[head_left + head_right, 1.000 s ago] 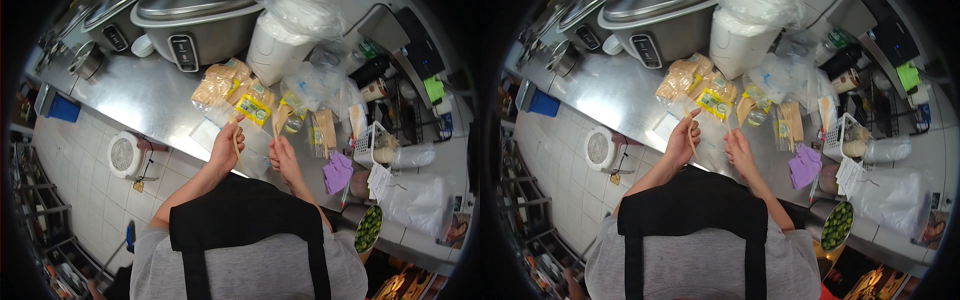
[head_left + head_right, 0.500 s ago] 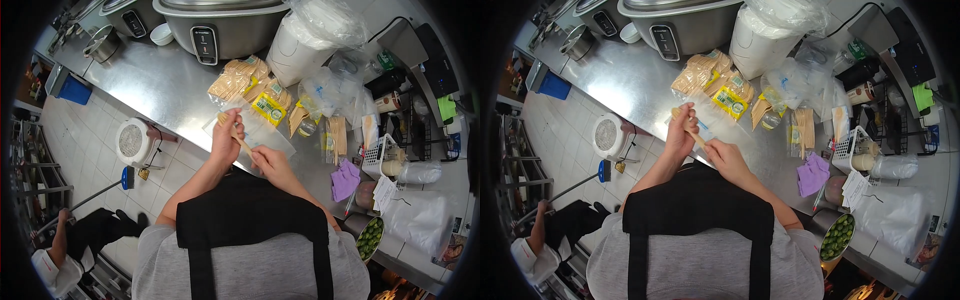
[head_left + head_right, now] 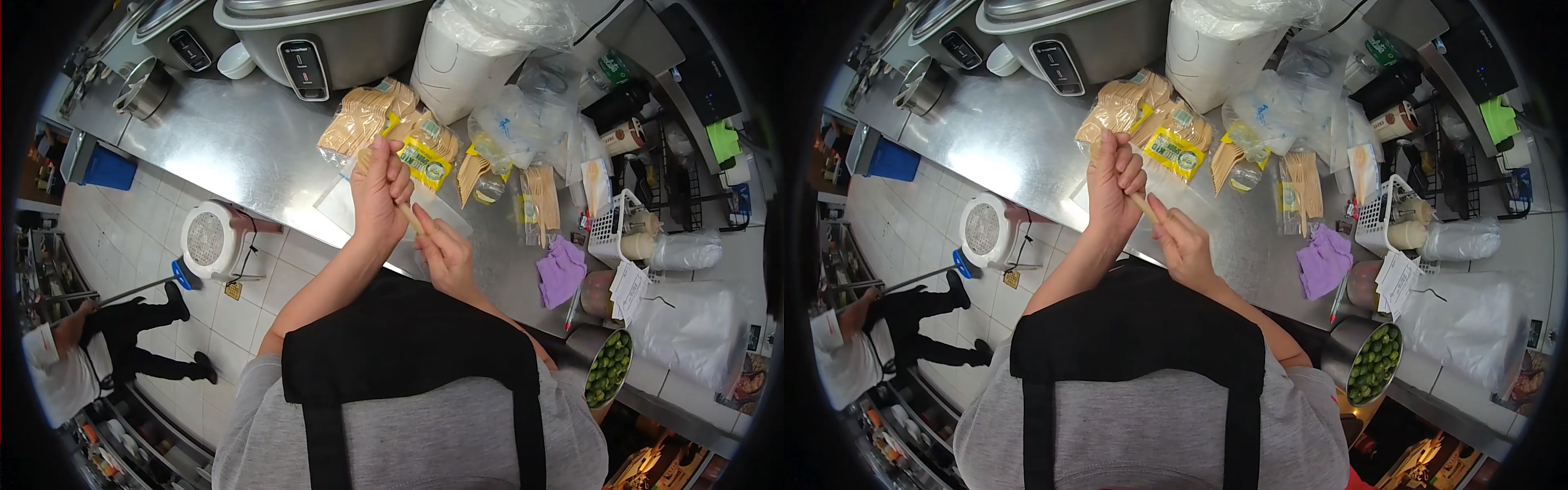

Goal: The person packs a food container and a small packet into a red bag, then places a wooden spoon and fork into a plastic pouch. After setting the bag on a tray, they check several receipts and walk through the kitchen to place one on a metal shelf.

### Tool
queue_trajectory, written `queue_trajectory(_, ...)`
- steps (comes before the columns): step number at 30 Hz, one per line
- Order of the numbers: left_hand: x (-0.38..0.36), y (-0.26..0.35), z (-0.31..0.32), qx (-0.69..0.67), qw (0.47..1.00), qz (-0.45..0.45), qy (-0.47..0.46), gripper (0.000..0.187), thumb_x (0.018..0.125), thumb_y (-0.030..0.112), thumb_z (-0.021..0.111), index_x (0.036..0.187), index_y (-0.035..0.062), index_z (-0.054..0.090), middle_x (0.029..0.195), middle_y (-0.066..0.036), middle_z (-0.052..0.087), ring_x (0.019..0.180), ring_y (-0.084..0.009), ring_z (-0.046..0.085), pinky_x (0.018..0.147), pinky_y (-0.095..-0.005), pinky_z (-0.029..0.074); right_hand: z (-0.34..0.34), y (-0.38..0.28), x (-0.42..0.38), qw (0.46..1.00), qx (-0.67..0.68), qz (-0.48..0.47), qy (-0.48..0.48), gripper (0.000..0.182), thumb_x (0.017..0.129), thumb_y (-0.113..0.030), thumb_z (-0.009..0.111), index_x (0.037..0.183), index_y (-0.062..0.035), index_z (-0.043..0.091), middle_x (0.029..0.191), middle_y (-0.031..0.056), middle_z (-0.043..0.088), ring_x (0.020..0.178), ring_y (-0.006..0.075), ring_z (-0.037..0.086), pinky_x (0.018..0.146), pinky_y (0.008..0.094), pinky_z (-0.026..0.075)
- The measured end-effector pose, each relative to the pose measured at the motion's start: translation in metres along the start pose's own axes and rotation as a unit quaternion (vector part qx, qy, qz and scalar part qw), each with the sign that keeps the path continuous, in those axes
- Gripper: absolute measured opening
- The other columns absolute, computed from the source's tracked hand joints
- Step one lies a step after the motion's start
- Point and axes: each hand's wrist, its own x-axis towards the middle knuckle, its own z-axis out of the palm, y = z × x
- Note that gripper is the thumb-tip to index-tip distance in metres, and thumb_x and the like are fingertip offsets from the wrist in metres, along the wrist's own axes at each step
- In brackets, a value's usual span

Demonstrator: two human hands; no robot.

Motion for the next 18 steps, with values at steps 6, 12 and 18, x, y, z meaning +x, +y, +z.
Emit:
queue_trajectory(6,-0.003,-0.001,0.012,0.218,0.972,0.073,-0.059,0.025,0.086,0.012,0.051,0.107,-0.0019,0.051,0.081,-0.004,0.055,0.073,-0.0095,0.052,0.065,-0.0203,0.044,-0.077,0.011,-0.013,0.937,0.238,0.241,0.081,0.016,0.084,-0.006,0.051,0.093,0.0050,0.057,0.064,0.0042,0.054,0.047,0.0075,0.048,0.041,0.0196,0.038)
queue_trajectory(12,0.049,0.015,-0.063,0.592,0.772,0.031,-0.231,0.027,0.083,0.007,0.049,0.110,0.0010,0.052,0.097,-0.009,0.058,0.090,-0.0169,0.055,0.080,-0.0278,0.043,-0.144,0.045,-0.086,0.884,0.138,0.445,-0.027,0.013,0.083,-0.007,0.052,0.088,0.0038,0.057,0.061,0.0042,0.055,0.042,0.0079,0.048,0.035,0.0189,0.036)
queue_trajectory(18,0.082,-0.030,-0.059,0.681,0.576,0.049,-0.450,0.025,0.082,0.008,0.047,0.104,0.0039,0.057,0.098,-0.012,0.059,0.093,-0.0246,0.055,0.081,-0.0335,0.043,-0.058,0.073,-0.046,0.901,0.231,0.368,0.024,0.014,0.083,-0.008,0.052,0.088,0.0046,0.056,0.061,0.0045,0.055,0.043,0.0080,0.049,0.037,0.0194,0.038)
